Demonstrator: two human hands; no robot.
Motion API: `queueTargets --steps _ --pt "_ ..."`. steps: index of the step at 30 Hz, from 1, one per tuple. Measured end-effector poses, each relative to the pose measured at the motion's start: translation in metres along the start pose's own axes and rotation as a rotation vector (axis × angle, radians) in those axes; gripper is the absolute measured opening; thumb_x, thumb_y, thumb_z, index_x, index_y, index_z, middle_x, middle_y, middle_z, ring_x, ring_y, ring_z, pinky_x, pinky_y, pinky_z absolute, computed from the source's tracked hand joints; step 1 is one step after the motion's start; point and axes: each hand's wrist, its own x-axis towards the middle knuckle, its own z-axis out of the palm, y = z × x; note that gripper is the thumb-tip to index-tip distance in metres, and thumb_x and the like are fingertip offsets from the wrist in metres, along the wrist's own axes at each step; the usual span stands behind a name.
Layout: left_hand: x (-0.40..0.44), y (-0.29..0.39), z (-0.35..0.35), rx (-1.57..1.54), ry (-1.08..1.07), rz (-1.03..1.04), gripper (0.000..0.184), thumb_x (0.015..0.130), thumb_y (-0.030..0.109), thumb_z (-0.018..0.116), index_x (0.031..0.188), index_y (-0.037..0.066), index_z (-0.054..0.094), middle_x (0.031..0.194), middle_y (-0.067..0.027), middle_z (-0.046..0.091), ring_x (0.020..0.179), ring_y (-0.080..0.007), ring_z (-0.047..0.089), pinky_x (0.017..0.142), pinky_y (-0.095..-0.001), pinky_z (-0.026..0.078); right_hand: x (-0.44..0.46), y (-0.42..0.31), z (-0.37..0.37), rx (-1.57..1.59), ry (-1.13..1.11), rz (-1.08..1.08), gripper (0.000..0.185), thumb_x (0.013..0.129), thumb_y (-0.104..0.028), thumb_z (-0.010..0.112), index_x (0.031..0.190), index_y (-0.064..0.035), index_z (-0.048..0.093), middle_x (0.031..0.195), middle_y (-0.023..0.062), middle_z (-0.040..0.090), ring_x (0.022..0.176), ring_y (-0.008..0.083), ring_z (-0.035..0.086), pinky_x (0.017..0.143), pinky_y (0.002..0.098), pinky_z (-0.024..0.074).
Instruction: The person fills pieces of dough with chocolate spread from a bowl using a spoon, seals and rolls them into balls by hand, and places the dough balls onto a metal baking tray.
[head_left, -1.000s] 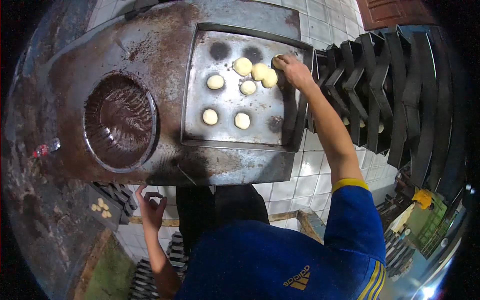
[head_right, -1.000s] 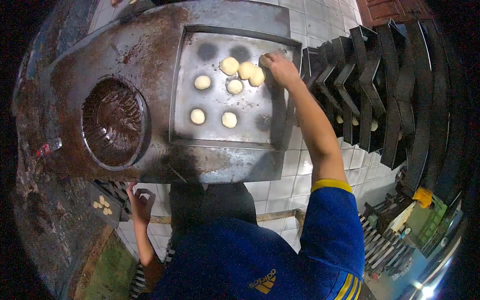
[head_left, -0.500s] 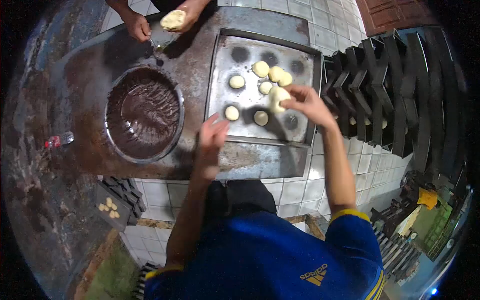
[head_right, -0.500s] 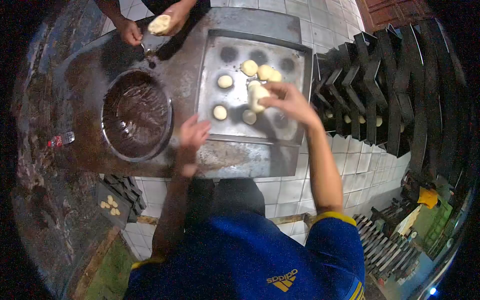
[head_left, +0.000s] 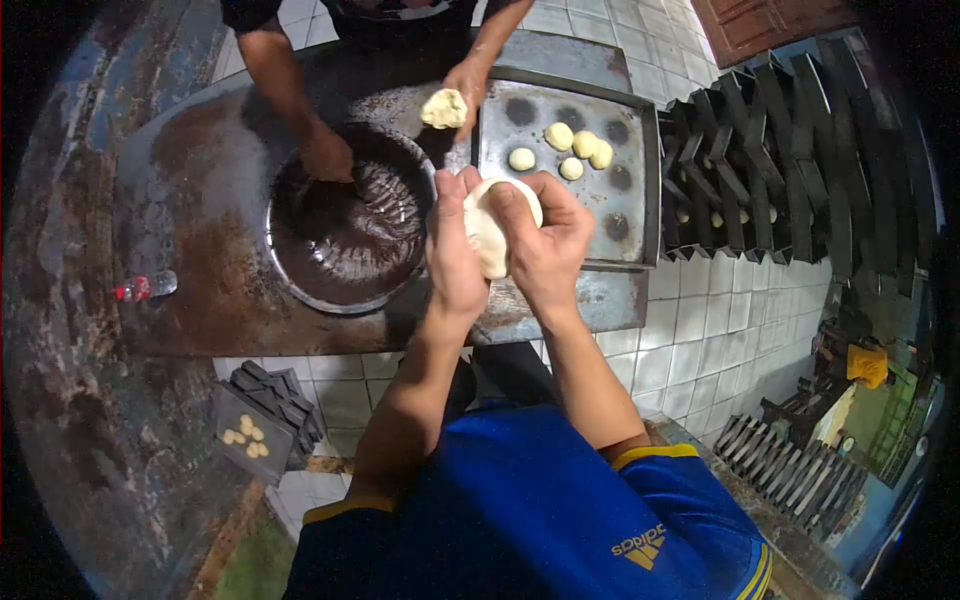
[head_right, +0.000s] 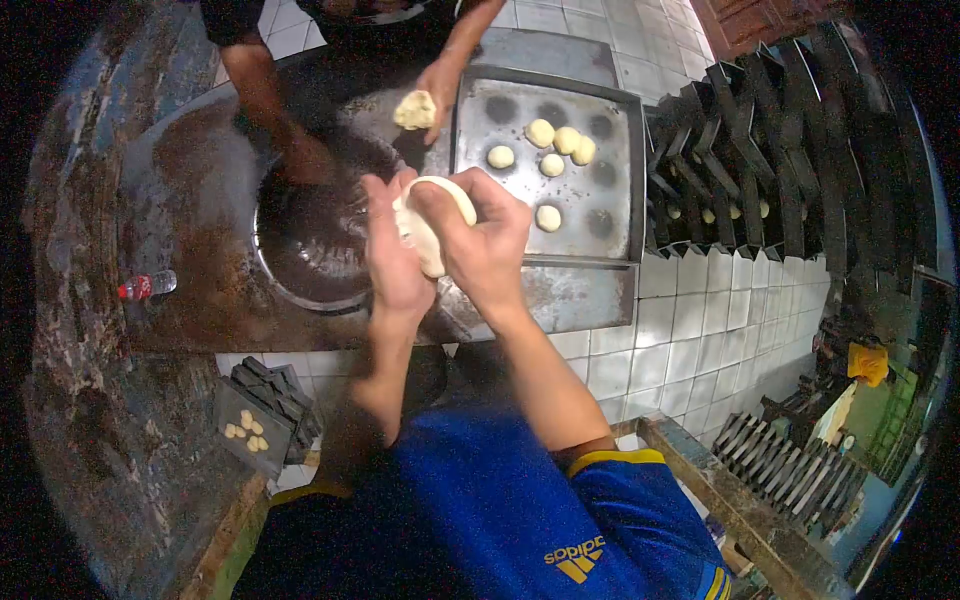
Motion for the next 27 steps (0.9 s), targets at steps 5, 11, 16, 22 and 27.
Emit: queueTargets --steps 5,11,16,22,27 --pt "-0.020 0.046 -0.049 0.138 -0.099 0.053 0.040 0.112 0.046 0.052 0.103 0.008 0.060 0.088 0.0057 0.059 0.077 -0.0021 0.054 0.069 -0.0217 0.046 -0.011 -0.001 0.037 -0.010 -0.160 0.021 0.021 0.101 -0.015 0.075 0.092 0.0035 0.076 0.081 0.0015 0.074 0.073 0.0041 0.062 0.062 0.0225 0.0482" --pt "-0.038 0.091 -0.086 -0.142 -0.007 0.075 0.036 0.113 0.044 0.052 0.102 0.010 0.056 0.080 0.0029 0.058 0.076 -0.0063 0.058 0.067 -0.0234 0.048 -0.030 -0.023 0.079 0.016 -0.310 0.221 0.028 0.105 -0.024 0.070 0.100 0.0023 0.078 0.086 0.0018 0.075 0.075 0.0043 0.064 0.063 0.0231 0.0504" --pt "-0.049 0.061 -0.158 0.314 -0.340 0.122 0.038 0.091 0.027 0.081 0.116 0.006 0.062 0.112 -0.0078 0.071 0.100 -0.0160 0.066 0.085 -0.0327 0.055 -0.046 -0.065 0.098 -0.489 -0.661 -0.056 0.023 0.101 -0.022 0.072 0.105 -0.0006 0.079 0.089 0.0108 0.072 0.082 0.0208 0.070 0.073 0.0332 0.0534" --pt "-0.062 0.059 -0.203 0.792 -0.469 0.277 0.067 0.079 0.015 0.090 0.137 0.002 0.058 0.130 -0.0110 0.068 0.116 -0.0230 0.067 0.102 -0.0376 0.054 -0.057 0.057 0.057 -0.772 -0.391 0.133 0.042 0.103 -0.038 0.066 0.109 0.0021 0.076 0.100 0.0216 0.069 0.092 0.0421 0.068 0.084 0.0478 0.0531" --pt "-0.075 0.072 -0.275 1.287 -0.235 0.475 0.057 0.077 0.015 0.088 0.128 0.002 0.064 0.117 -0.0154 0.073 0.107 -0.0287 0.071 0.097 -0.0393 0.057 -0.171 0.287 -0.072 -1.461 -0.400 -0.012 0.027 0.103 -0.023 0.064 0.111 0.0027 0.063 0.096 0.0237 0.072 0.097 0.0464 0.070 0.085 0.0539 0.0559"
